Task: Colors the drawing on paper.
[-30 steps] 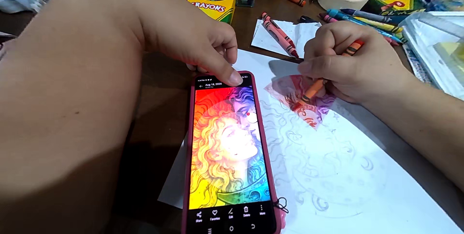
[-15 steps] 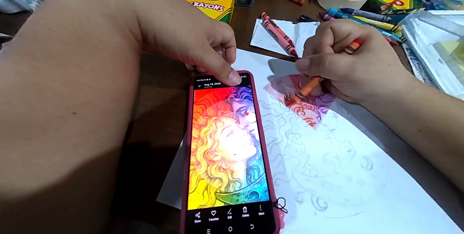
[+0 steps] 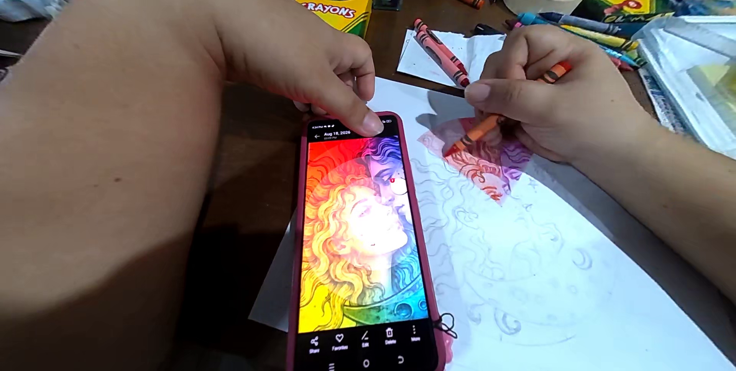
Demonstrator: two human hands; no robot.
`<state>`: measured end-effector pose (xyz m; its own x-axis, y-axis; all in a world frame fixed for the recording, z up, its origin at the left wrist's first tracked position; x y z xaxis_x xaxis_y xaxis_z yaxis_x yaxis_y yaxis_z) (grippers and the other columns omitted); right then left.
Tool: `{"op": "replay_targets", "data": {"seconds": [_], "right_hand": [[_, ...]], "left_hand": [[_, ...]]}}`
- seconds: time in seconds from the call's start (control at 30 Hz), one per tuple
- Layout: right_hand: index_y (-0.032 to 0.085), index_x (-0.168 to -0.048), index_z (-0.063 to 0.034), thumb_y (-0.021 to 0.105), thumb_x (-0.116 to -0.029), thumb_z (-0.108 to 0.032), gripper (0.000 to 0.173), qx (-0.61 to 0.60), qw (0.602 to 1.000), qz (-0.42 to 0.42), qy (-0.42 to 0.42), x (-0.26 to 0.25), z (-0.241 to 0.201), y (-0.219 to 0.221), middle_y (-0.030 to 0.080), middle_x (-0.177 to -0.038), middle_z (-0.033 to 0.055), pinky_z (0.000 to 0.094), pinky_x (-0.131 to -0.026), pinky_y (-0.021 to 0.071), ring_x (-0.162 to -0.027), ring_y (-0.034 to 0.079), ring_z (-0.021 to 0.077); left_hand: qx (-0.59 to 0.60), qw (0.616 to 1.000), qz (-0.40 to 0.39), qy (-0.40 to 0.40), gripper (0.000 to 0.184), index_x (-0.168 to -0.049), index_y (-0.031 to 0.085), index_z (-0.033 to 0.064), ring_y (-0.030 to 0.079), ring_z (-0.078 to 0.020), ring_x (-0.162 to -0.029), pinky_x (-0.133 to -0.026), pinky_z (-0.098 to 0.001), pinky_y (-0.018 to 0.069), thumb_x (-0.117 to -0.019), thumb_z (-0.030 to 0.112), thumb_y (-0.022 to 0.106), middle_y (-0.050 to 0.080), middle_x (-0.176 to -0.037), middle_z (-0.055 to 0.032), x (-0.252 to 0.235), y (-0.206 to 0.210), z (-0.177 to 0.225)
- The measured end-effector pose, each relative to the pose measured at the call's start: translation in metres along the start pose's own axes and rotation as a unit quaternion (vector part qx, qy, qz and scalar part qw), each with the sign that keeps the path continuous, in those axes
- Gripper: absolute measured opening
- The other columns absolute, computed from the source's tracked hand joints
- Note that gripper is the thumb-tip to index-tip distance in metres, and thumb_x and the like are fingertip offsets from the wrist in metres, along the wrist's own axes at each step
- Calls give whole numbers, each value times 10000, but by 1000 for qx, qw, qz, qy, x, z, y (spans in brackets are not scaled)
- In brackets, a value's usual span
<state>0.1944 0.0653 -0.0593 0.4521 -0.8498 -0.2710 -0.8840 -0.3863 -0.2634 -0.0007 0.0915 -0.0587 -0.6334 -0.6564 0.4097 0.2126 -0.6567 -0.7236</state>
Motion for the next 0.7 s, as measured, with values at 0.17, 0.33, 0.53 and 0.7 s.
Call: {"op": "replay_targets", "data": {"seconds": [0.17, 0.33, 0.53, 0.7], "right_hand": [[466, -724, -219, 629, -880, -17, 303, 1, 1000, -4, -1, 0, 0, 0, 541, -629, -115, 137, -473, 500, -518, 537, -27], [466, -743, -207, 646, -907, -25, 304, -2, 1000, -7, -3, 0, -1, 0, 549, -642, -106, 151, -475, 527, -522, 558, -12], [462, -757, -199, 665, -927, -38, 310, 8, 1000, 10, 1, 0, -1, -2, 557, -656, -98, 173, -481, 558, -521, 579, -2], [469, -783, -184, 661, -940, -35, 290, 9, 1000, 19, 15, 1, 0, -3, 575, -662, -89, 180, -491, 564, -528, 592, 5]], "left_hand": [[-5, 1000, 0, 1, 246, -1137, 590, 135, 659, -48, -748, -622, -186, 519, -935, 242, 680, 671, -843, 27, -1, -1, -1], [-7, 1000, 1, -6, 281, -1165, 590, 130, 655, -43, -749, -623, -180, 512, -934, 259, 684, 669, -848, 28, -1, -1, -1], [-6, 1000, 1, -4, 235, -1129, 589, 133, 655, -42, -740, -613, -181, 512, -945, 251, 676, 670, -839, 26, -1, 0, -1], [1, 1000, -1, -5, 273, -1132, 590, 142, 656, -45, -717, -591, -185, 515, -951, 330, 670, 666, -818, 26, -1, 0, 1]]}}
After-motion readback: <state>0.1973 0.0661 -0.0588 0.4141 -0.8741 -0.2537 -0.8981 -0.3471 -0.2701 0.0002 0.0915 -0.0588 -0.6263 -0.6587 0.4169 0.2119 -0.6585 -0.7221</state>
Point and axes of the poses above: each hand's wrist, its own x-axis away from the middle knuckle, its own y-axis out of the palm, z = x × y, the point moved 8 cm from there along -x, towards the middle knuckle
